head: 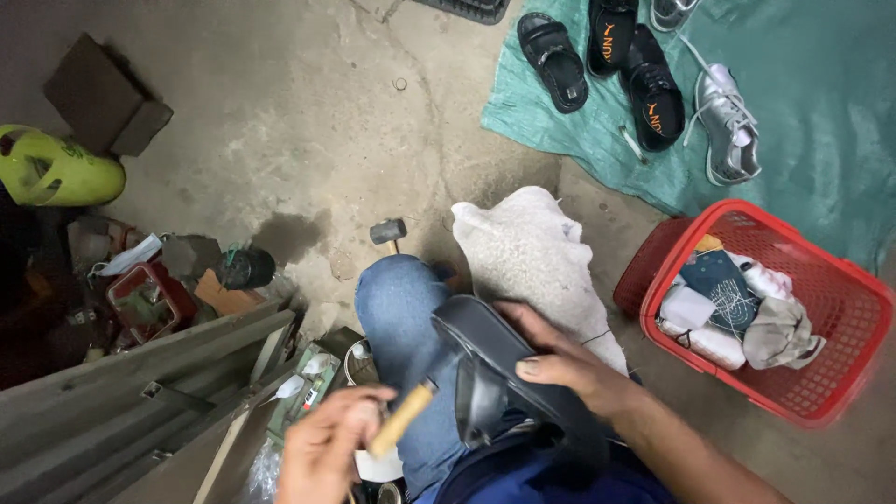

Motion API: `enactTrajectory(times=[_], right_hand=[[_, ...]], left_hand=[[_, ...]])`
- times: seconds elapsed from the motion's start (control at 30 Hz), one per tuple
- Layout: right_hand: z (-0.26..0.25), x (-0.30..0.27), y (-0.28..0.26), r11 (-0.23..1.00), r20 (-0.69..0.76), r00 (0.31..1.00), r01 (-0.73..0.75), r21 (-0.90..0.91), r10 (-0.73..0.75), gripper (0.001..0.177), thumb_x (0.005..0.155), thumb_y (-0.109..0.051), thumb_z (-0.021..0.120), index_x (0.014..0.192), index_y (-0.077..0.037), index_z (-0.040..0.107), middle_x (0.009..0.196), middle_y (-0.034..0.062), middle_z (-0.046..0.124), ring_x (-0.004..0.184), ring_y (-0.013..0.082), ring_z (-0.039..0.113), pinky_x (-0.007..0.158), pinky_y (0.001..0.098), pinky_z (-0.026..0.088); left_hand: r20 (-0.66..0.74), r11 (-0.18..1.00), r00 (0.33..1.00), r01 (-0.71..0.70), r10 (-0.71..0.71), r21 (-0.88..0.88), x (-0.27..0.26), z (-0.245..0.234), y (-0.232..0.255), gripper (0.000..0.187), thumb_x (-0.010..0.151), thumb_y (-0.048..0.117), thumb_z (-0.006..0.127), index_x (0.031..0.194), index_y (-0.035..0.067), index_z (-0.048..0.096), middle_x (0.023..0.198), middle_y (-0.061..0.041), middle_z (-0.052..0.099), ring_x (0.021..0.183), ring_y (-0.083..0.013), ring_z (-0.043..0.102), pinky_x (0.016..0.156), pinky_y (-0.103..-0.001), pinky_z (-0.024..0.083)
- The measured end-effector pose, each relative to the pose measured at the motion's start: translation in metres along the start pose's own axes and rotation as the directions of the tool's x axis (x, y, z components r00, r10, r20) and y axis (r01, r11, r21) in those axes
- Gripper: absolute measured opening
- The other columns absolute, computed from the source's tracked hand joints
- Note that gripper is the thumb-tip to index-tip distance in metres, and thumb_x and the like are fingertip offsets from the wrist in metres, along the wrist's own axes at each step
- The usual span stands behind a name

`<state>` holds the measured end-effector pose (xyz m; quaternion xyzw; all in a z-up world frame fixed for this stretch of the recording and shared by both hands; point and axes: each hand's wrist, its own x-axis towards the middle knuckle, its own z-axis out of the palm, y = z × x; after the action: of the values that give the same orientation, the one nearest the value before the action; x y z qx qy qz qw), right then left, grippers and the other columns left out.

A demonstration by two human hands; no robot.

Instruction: Repairing a shoe sole by hand-stitching with a needle and thread.

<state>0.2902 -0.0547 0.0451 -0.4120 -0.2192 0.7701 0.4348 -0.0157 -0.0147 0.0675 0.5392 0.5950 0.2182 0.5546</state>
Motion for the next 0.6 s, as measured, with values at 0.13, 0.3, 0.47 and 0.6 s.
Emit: enactTrajectory(times=[0.13, 0.3, 0.47, 0.6], right_hand=[[-0.001, 0.017, 0.031, 0.953, -0.053, 0.993, 0.089, -0.29, -0.109, 0.072, 0.085, -0.025, 0.064, 0.151, -0.01, 0.04, 0.155, 0.0068, 0.053, 0.142, 0.0156, 0.047, 0.116, 0.0307, 0.03], [0.039, 0.023, 0.005, 0.797, -0.361, 0.926, -0.3, -0.524, 0.111, 0.081, 0.079, -0.042, 0.07, 0.153, -0.029, 0.04, 0.154, -0.003, 0.055, 0.142, 0.0127, 0.052, 0.119, 0.0275, 0.031], [0.035, 0.029, 0.013, 0.837, -0.362, 0.927, -0.275, -0.472, 0.1, 0.081, 0.081, -0.041, 0.071, 0.154, -0.022, 0.04, 0.156, -0.0009, 0.053, 0.145, 0.0113, 0.048, 0.12, 0.029, 0.03], [0.03, 0.035, 0.035, 0.865, -0.345, 0.938, -0.167, -0.473, -0.008, 0.084, 0.08, -0.037, 0.073, 0.153, -0.016, 0.039, 0.155, 0.0022, 0.052, 0.145, 0.0143, 0.048, 0.12, 0.0306, 0.031]], left_hand=[[0.018, 0.937, 0.946, -0.317, 0.323, -0.146, 0.023, -0.013, -0.004, 0.034, 0.101, 0.03, 0.059, 0.092, 0.005, 0.079, 0.102, -0.012, 0.071, 0.098, -0.023, 0.065, 0.074, -0.035, 0.056], [0.005, 0.509, 0.874, -0.278, 0.485, -0.814, 0.043, 0.004, -0.007, 0.039, 0.114, 0.024, 0.045, 0.098, 0.001, 0.072, 0.099, -0.027, 0.071, 0.098, -0.0419, 0.068, 0.098, -0.057, 0.052], [-0.116, 0.67, 0.968, -0.239, 0.224, -0.703, 0.052, 0.018, -0.024, 0.033, 0.106, 0.021, 0.052, 0.075, 0.008, 0.053, 0.06, -0.002, 0.041, 0.052, -0.0131, 0.037, 0.047, -0.026, 0.031], [-0.243, 0.682, 0.97, -0.178, 0.001, -0.709, 0.048, 0.022, -0.039, 0.033, 0.104, 0.019, 0.056, 0.072, 0.012, 0.052, 0.057, 0.004, 0.031, 0.05, -0.01, 0.03, 0.045, -0.025, 0.025]])
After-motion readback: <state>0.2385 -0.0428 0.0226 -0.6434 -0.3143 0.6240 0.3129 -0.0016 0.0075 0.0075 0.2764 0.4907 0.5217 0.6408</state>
